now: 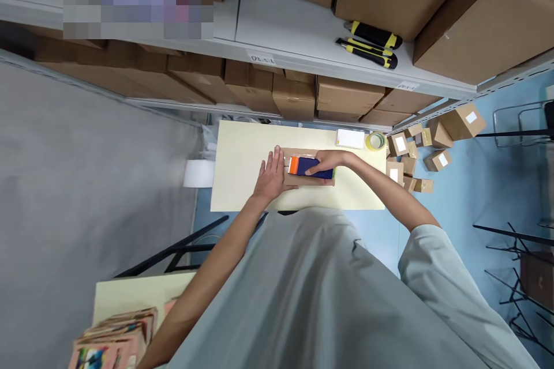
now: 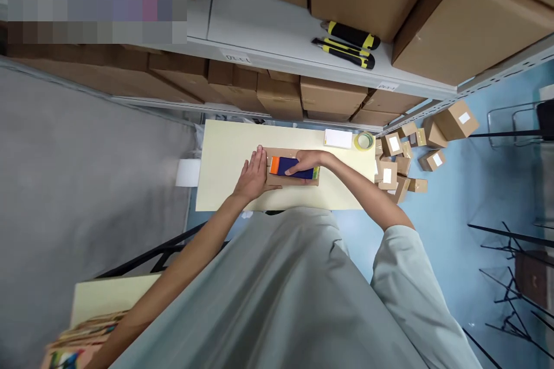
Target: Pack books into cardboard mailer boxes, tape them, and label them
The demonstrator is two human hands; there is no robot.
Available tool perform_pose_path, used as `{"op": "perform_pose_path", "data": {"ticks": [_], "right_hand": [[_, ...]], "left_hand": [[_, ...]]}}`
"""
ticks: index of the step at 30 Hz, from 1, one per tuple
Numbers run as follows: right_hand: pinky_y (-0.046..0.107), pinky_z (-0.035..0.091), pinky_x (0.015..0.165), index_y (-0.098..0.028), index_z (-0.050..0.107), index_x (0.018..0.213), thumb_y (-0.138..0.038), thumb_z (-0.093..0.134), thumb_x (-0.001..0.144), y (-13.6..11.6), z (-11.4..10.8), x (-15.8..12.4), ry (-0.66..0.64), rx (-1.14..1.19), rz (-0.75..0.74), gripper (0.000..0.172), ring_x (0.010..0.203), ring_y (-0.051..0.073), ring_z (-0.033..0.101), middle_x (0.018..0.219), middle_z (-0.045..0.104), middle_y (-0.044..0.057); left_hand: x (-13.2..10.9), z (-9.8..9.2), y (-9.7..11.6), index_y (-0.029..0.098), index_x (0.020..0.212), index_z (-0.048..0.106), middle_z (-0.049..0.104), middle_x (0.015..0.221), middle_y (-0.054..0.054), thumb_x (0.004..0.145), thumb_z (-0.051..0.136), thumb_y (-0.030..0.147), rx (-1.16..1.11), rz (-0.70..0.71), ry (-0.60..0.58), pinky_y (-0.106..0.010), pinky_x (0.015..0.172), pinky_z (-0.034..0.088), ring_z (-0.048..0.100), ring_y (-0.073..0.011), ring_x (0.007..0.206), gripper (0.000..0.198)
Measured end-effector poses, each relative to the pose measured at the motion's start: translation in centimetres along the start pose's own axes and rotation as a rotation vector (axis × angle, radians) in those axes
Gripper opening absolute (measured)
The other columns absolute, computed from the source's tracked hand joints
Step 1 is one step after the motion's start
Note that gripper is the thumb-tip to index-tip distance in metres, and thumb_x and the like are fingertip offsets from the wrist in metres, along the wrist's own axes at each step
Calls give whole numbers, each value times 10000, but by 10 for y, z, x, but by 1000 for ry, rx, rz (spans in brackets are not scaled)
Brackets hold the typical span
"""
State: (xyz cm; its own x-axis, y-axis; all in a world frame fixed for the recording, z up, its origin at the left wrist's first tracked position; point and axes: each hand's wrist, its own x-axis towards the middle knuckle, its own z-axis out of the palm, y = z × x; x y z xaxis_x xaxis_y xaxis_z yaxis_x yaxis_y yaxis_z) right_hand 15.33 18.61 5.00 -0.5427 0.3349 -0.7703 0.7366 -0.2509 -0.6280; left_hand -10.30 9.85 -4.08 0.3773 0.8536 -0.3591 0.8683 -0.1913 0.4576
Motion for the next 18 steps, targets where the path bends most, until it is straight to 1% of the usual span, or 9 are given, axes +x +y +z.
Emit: {"op": "perform_pose_path", "data": {"ticks": [2, 5, 7, 9, 11, 13, 15, 18], "right_hand": [[262, 490, 639, -176, 691, 769, -667, 943, 657, 2, -3, -1, 25, -58, -27, 564, 715, 192, 669, 689, 702, 13], [267, 486, 606, -173, 665, 730, -694, 924, 691, 15, -8, -17, -9, -69, -44, 583, 641, 177, 640, 611, 659, 7], [275, 508, 595, -169, 676, 761, -734, 900, 714, 34, -14, -36, -67, 11, -27, 609, 600, 175, 646, 599, 680, 20], [294, 548, 605, -161, 696, 816, -769, 885, 719, 58, -22, -60, -135, 126, 16, 645, 591, 186, 677, 641, 733, 56], [318, 583, 621, -155, 705, 828, -788, 889, 705, 84, -33, -85, -159, 199, 57, 670, 598, 204, 709, 676, 767, 90], [335, 604, 628, -153, 715, 825, -782, 911, 681, 108, -42, -107, -153, 235, 84, 674, 608, 220, 729, 688, 781, 109], [342, 613, 628, -152, 729, 836, -761, 939, 657, 126, -49, -121, -140, 265, 95, 669, 618, 230, 740, 697, 789, 116], [339, 616, 623, -147, 738, 834, -742, 959, 640, 141, -51, -127, -129, 282, 95, 663, 623, 231, 749, 715, 800, 124]], "left_hand": [[2, -1, 0, 57, 1765, -26, -6, 1821, -292, 814, 738, 813, 13, -23, -23, -643, 1344, 151, 54, -473, 1703, 1436], [4, -2, 1, 45, 1761, -38, -29, 1822, -292, 809, 720, 839, 30, -50, -51, -647, 1338, 170, 71, -492, 1697, 1453], [5, -2, 1, 25, 1756, -33, -32, 1818, -306, 800, 720, 848, 42, -57, -63, -647, 1334, 185, 103, -513, 1687, 1469], [7, -3, 1, 9, 1752, -22, -31, 1814, -320, 801, 718, 847, 54, -53, -68, -641, 1330, 200, 125, -528, 1679, 1468], [8, -3, 1, -9, 1748, -12, -33, 1811, -331, 796, 719, 851, 61, -45, -69, -630, 1330, 211, 121, -534, 1678, 1477], [9, -3, 1, -38, 1740, -7, -41, 1807, -342, 779, 719, 870, 65, -40, -63, -618, 1334, 216, 101, -536, 1680, 1508], [11, -2, 1, -69, 1729, 0, -47, 1801, -355, 754, 719, 896, 66, -38, -55, -606, 1341, 212, 87, -536, 1681, 1549], [13, -3, 3, -88, 1723, 18, -46, 1799, -362, 726, 714, 927, 67, -48, -53, -602, 1346, 213, 111, -544, 1675, 1583]]}}
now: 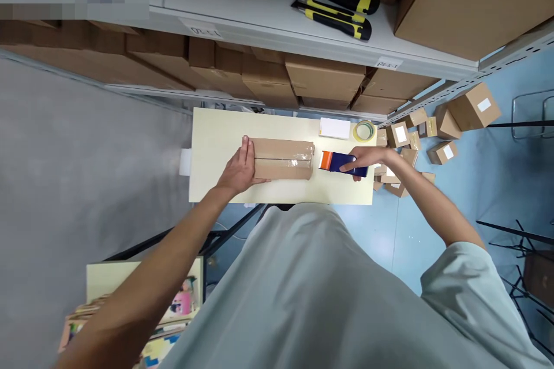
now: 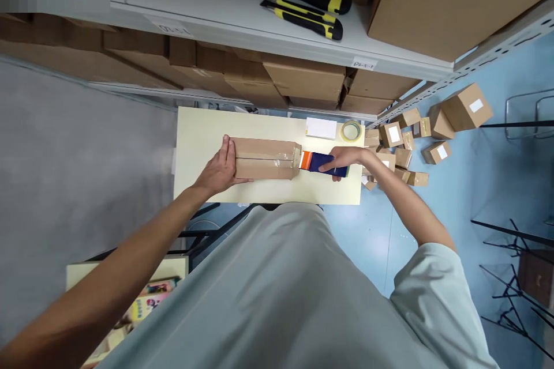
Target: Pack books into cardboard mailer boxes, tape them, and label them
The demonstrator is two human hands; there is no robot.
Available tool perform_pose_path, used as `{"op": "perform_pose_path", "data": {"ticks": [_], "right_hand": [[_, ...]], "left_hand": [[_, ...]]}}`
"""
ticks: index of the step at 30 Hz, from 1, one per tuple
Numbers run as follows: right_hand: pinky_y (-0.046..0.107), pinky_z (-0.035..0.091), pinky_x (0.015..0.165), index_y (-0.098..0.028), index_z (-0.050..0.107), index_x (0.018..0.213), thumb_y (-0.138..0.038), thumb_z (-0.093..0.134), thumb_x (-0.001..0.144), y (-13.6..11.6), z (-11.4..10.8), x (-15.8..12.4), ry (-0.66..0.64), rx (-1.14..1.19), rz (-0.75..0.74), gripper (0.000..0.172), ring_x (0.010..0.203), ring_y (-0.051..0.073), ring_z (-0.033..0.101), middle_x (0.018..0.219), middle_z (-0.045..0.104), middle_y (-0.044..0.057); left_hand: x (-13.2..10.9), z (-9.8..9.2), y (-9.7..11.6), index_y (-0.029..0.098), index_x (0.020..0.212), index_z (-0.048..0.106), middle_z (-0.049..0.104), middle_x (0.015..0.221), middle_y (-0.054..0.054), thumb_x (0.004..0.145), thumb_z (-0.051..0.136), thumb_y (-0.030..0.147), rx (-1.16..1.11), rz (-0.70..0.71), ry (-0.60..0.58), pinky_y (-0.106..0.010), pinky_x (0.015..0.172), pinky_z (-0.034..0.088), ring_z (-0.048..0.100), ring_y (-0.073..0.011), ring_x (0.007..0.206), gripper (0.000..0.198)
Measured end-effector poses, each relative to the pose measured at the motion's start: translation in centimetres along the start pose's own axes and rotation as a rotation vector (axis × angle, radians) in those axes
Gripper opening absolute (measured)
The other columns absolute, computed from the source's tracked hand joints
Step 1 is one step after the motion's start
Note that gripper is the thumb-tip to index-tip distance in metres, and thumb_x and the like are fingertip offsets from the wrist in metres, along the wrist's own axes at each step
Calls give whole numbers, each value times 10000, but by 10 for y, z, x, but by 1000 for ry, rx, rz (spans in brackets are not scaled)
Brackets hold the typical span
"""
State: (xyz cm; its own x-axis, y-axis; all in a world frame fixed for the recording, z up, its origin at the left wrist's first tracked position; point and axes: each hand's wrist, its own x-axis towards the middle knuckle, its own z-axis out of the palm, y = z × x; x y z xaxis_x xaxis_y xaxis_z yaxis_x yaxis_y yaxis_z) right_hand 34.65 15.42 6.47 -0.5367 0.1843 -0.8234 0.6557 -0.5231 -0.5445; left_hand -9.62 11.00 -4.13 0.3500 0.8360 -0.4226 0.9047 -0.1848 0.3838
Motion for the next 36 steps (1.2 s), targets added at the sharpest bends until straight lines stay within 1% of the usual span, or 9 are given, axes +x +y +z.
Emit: {"op": "perform_pose_path", "data": {"ticks": [6, 12, 18, 22, 24, 27, 29, 33, 36], "right_hand": [[308, 635, 646, -145, 726, 835, -717, 955, 675, 4, -1, 21, 25, -79, 70, 637, 672, 239, 794, 732, 816, 121], [285, 638, 695, -114, 729, 893, -699, 916, 751, -2, -3, 37, 35, -173, 140, 631, 724, 234, 817, 791, 834, 135], [270, 594, 676, -98, 733, 940, -583, 829, 916, -13, 10, 43, 108, -284, 181, 495, 714, 219, 809, 805, 838, 138], [270, 578, 697, -109, 767, 989, -472, 737, 1000, -23, 26, 46, 172, -409, 212, 364, 760, 220, 814, 834, 847, 119], [286, 587, 746, -122, 780, 1054, -433, 703, 1018, -26, 39, 52, 248, -503, 263, 322, 835, 241, 826, 890, 856, 125], [352, 597, 866, -100, 781, 1171, -308, 694, 1006, -24, 62, 60, 487, -703, 438, 278, 1102, 330, 808, 1099, 839, 221], [391, 597, 902, -97, 774, 1227, -223, 694, 979, -20, 75, 62, 589, -767, 542, 290, 1225, 374, 763, 1227, 801, 264], [377, 602, 894, -138, 771, 1272, -217, 648, 1007, -24, 88, 49, 622, -756, 649, 303, 1229, 354, 758, 1307, 781, 241], [365, 592, 928, -118, 751, 1306, -302, 617, 1050, -53, 89, 32, 732, -773, 662, 343, 1242, 349, 744, 1339, 761, 247]], "left_hand": [[0, -3, 5, -64, 1733, 15, -64, 1805, -340, 683, 727, 954, 36, -50, -30, -638, 1300, 305, 215, -576, 1637, 1627], [1, 1, 2, -57, 1734, 1, -73, 1798, -353, 713, 734, 927, 102, -59, -41, -632, 1259, 379, 276, -567, 1614, 1597], [1, 7, -4, -47, 1739, 17, -88, 1790, -372, 731, 742, 908, 113, -34, -23, -639, 1242, 399, 303, -568, 1601, 1566], [1, 11, -10, -56, 1736, 29, -75, 1788, -381, 738, 743, 903, 113, -7, -11, -630, 1235, 416, 318, -571, 1593, 1557], [1, 13, -13, -65, 1732, 29, -62, 1788, -383, 741, 746, 897, 110, 12, -2, -633, 1232, 423, 316, -574, 1592, 1556], [0, 15, -16, -70, 1730, 32, -44, 1788, -386, 759, 748, 877, 95, 47, 20, -647, 1222, 432, 311, -574, 1593, 1534], [0, 16, -18, -54, 1736, 32, -43, 1792, -377, 777, 739, 868, 79, 63, 34, -659, 1198, 455, 319, -571, 1588, 1507], [-2, 20, -20, -41, 1741, 39, -33, 1796, -366, 780, 764, 841, 38, 118, 74, -664, 1190, 464, 322, -569, 1587, 1493], [-3, 25, -22, -50, 1737, 74, -4, 1799, -359, 789, 824, 749, 7, 160, 130, -647, 1226, 434, 333, -569, 1582, 1449]]}}
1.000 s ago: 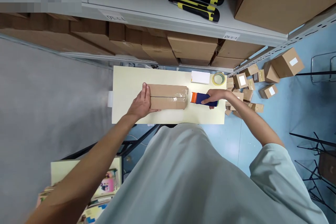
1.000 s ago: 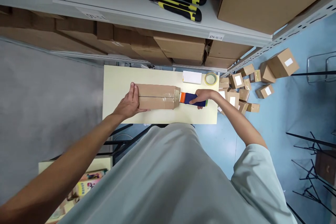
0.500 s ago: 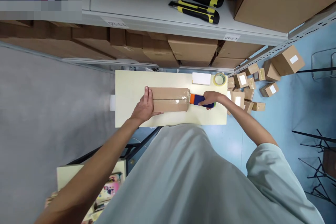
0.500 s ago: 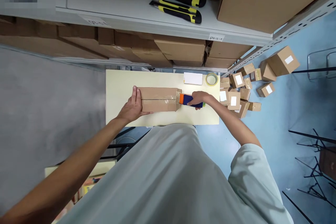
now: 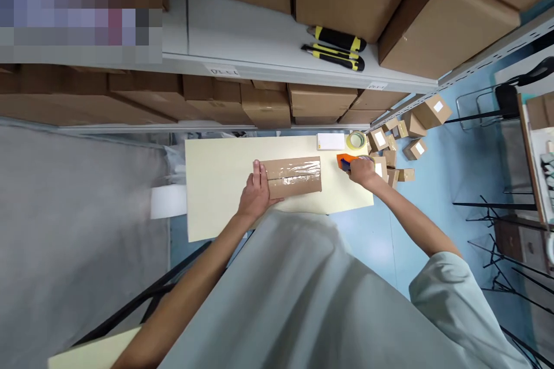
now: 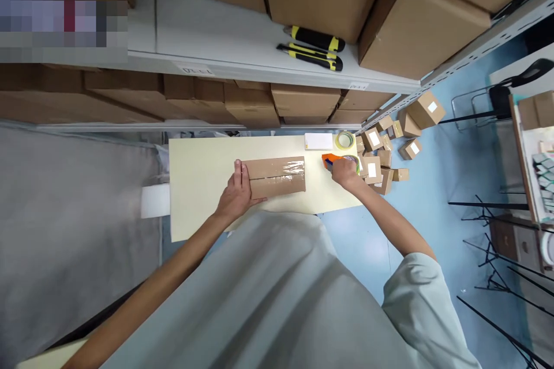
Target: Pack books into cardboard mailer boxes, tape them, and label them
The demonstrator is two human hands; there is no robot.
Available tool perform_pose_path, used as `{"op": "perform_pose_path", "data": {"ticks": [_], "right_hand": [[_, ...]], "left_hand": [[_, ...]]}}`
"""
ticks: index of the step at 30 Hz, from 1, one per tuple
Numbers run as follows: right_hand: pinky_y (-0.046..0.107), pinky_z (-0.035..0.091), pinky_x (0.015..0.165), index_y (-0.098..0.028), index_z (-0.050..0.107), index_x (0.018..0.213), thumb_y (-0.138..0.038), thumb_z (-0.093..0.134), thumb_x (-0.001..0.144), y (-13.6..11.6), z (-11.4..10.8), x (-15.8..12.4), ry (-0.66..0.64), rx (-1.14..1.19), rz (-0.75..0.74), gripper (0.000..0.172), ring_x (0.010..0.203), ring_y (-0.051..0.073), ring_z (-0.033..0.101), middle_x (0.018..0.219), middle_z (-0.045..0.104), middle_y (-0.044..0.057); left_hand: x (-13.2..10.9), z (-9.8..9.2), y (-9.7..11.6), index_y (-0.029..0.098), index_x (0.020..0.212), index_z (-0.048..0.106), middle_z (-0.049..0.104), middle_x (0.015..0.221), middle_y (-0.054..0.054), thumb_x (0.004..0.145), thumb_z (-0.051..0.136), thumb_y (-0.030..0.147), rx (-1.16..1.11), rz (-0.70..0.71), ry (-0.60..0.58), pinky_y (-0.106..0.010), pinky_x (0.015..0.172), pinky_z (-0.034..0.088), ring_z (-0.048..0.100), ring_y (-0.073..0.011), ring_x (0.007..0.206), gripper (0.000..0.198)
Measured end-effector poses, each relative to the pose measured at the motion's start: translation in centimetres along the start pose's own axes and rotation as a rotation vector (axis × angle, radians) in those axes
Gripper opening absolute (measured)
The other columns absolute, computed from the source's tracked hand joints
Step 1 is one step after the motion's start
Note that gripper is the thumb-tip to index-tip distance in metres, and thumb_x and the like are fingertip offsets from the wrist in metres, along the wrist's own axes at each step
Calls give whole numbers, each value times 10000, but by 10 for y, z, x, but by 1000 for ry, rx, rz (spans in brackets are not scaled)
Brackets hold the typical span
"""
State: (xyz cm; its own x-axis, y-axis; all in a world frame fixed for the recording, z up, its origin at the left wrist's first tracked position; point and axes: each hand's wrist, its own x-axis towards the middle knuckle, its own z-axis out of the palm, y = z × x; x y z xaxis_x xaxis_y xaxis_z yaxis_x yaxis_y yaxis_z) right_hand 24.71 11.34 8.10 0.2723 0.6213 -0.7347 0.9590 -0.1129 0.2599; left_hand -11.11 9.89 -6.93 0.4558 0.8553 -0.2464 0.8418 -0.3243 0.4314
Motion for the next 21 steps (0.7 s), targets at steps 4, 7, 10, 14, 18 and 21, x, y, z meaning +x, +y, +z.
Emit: {"op": "perform_pose_path", "data": {"ticks": [4, 7, 10, 14, 18, 21], "right_hand": [[394, 581, 962, -81, 721, 1301, -428, 566, 1086, -26, -71, -27, 271, 43, -9, 437, 1194, 368, 746, 1285, 758, 270], [422, 579, 954, -88, 690, 1290, -519, 486, 1111, -58, -136, -45, 479, 83, -105, 510, 1144, 380, 747, 1222, 763, 260], [462, 571, 969, -73, 618, 1354, -557, 413, 1127, -96, -195, -49, 665, 92, -226, 573, 1136, 396, 736, 1257, 738, 265], [512, 542, 1023, -41, 580, 1362, -514, 460, 1121, -142, -251, -25, 746, 41, -320, 544, 1219, 437, 700, 1291, 722, 288], [492, 532, 1059, -24, 589, 1374, -460, 552, 1107, -165, -278, 3, 687, 15, -307, 512, 1287, 421, 685, 1355, 715, 279], [408, 493, 1109, 29, 566, 1407, -451, 532, 1127, -169, -287, 12, 636, 21, -297, 557, 1349, 368, 664, 1416, 684, 293]], "left_hand": [[-2, 4, 0, -38, 1740, 112, 55, 1799, -354, 784, 891, 609, 15, 30, 44, -596, 1241, 436, 376, -541, 1570, 1393], [-4, 4, 1, -5, 1753, 101, 84, 1812, -318, 719, 957, 555, 37, 31, 53, -548, 1259, 429, 421, -502, 1553, 1454], [-5, 4, 2, 34, 1765, 74, 47, 1821, -296, 675, 991, 547, 25, 16, 47, -541, 1254, 432, 413, -497, 1560, 1514], [-7, 5, 2, 105, 1777, -10, -4, 1833, -254, 659, 1006, 535, -15, -13, 27, -545, 1230, 459, 408, -489, 1569, 1570], [-7, 9, 1, 142, 1780, -36, -49, 1831, -240, 641, 1016, 533, -57, -2, 16, -574, 1206, 484, 397, -512, 1577, 1599], [-7, 13, -1, 152, 1784, -12, -59, 1828, -242, 635, 1014, 551, -95, 13, 22, -600, 1182, 504, 392, -537, 1575, 1591]]}}
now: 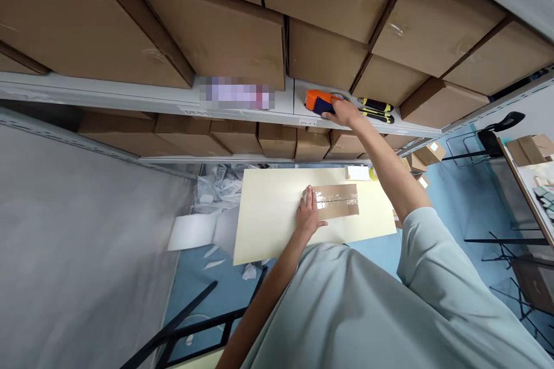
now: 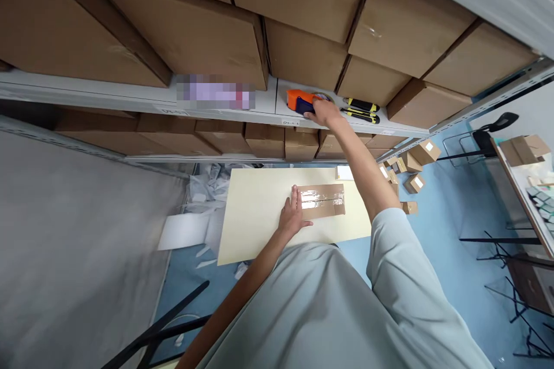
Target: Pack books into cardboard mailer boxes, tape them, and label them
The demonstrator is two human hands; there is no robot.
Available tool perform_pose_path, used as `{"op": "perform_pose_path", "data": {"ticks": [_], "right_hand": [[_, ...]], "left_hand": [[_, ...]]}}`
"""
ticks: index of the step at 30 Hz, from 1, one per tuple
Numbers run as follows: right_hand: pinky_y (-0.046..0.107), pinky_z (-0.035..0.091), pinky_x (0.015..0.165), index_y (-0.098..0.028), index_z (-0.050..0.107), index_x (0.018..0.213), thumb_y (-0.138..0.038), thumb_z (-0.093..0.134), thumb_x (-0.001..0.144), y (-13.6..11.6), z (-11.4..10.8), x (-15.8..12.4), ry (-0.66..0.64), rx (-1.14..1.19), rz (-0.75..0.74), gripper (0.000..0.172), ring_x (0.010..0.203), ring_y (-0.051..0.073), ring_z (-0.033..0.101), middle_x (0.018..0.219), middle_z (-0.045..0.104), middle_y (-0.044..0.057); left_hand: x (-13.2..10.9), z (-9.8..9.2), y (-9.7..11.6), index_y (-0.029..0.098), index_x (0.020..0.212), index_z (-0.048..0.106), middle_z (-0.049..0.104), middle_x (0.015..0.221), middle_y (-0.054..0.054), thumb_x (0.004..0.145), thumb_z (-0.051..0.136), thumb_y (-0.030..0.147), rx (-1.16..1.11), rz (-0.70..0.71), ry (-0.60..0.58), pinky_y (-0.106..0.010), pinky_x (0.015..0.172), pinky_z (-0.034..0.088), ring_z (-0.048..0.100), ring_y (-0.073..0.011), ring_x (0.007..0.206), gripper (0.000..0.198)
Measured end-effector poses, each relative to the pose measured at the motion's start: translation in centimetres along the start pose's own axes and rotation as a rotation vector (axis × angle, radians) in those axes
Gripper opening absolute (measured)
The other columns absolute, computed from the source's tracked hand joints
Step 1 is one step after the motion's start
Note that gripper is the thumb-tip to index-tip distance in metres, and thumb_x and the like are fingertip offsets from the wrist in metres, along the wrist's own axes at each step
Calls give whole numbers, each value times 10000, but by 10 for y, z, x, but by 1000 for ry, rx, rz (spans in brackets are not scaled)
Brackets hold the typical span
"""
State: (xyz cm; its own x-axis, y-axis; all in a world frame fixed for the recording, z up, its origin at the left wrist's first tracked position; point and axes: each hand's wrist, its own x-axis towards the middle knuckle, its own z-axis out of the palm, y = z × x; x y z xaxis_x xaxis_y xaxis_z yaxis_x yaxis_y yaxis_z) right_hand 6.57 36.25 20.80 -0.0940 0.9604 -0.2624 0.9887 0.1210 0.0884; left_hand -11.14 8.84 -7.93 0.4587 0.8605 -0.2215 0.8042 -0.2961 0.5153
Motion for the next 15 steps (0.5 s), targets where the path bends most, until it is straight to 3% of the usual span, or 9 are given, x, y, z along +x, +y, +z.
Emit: {"op": "perform_pose_path", "data": {"ticks": [4, 7, 9, 13, 15], "right_hand": [[437, 382, 1204, 131, 500, 1442, -458, 393, 1156, 0, 0, 10, -19, -22, 2, 664, 1472, 357, 552, 1537, 532, 403], [580, 314, 1263, 96, 473, 1484, -522, 508, 1119, 5, 3, 17, 18, -27, 31, 719, 1508, 420, 491, 1600, 453, 408], [670, 275, 1275, 67, 416, 1542, -607, 528, 1090, 11, 10, 13, 117, -4, 6, 820, 1542, 478, 422, 1636, 400, 390], [728, 204, 1295, -66, 212, 1714, -686, 291, 1117, 11, 49, -40, 336, 74, -53, 865, 1649, 493, 209, 1756, 249, 284], [692, 205, 1318, -136, 136, 1760, -660, 248, 1125, -3, 85, -87, 320, 122, -55, 830, 1689, 458, 119, 1812, 175, 225]], "left_hand": [[0, 3, -2, 154, 1785, 2, -48, 1827, -255, 651, 983, 629, -15, 14, 21, -630, 1176, 499, 369, -557, 1582, 1573], [0, 0, -2, 133, 1785, 51, -36, 1823, -270, 636, 987, 642, 1, 5, 3, -630, 1205, 471, 333, -572, 1596, 1566], [0, -3, 0, 119, 1783, 88, -28, 1821, -279, 623, 989, 655, 7, 7, -9, -633, 1234, 435, 300, -581, 1608, 1564], [0, -5, 4, 65, 1772, 116, -6, 1813, -306, 665, 910, 769, -26, 24, 15, -675, 1283, 325, 198, -596, 1636, 1533], [1, -3, 4, 28, 1762, 125, 12, 1812, -313, 732, 845, 797, -68, 22, 32, -688, 1291, 291, 148, -591, 1649, 1473]]}}
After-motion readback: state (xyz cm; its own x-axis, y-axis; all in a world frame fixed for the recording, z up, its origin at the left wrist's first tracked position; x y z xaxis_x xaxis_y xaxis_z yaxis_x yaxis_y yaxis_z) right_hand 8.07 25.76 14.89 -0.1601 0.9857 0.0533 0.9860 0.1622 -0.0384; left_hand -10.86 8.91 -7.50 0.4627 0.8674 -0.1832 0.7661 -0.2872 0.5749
